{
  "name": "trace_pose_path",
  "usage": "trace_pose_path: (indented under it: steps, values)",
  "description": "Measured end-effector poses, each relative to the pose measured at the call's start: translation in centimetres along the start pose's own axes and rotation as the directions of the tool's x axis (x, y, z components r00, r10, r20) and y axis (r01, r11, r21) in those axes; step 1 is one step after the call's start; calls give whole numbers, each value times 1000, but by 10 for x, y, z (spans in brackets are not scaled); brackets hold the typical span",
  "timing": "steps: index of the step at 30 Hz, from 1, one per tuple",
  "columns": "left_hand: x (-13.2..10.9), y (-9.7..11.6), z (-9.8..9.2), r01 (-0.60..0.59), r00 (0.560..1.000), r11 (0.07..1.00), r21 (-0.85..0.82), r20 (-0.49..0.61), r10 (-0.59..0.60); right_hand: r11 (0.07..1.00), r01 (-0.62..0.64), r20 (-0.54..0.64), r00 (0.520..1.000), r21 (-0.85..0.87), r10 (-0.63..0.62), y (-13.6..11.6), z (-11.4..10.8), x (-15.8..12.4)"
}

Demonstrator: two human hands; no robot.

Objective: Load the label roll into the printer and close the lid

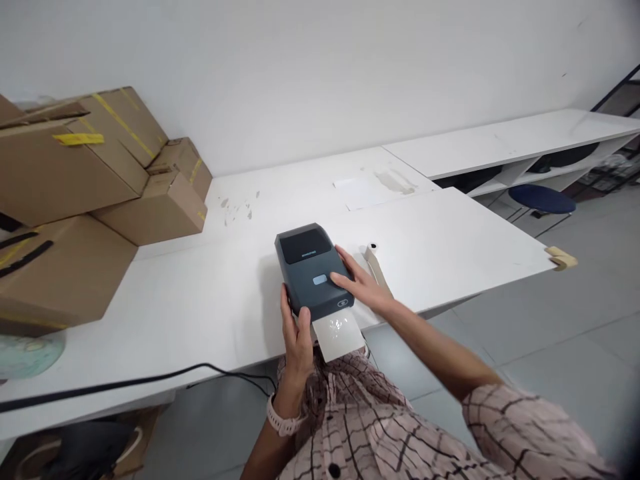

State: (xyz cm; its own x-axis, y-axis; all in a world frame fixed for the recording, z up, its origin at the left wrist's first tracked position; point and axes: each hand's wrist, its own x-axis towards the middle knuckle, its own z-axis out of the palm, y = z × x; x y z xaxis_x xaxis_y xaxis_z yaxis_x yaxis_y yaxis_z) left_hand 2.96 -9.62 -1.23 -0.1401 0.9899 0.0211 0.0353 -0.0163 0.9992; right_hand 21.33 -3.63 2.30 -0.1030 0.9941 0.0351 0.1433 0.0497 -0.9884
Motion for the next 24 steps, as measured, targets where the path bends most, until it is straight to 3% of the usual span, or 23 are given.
trace_pose_path:
  steps: [4,8,11,15,18,20,24]
  values:
    - [9,-18,-5,-107,994,994,24,-33,108,997,57,-137,989,52,-50,26,15,-27]
    - [16,-25,-9,-200,978,977,75,-52,204,998,68,-131,989,14,-66,30,14,-32]
    - [27,-7,-12,-256,962,964,69,-78,261,994,108,-76,991,-31,-110,12,1,-25]
    - [61,30,-17,-340,936,940,13,-96,340,969,233,-40,971,-75,-237,-27,-13,4]
    - [89,38,-21,-274,944,961,35,-181,276,954,283,-53,956,-100,-289,-55,-11,45]
    - [101,31,-21,-128,966,984,128,-208,153,949,295,-72,950,-115,-304,-67,-7,77]
    - [106,6,-20,90,990,962,258,-126,-59,947,285,-78,951,-148,-298,-78,-2,137]
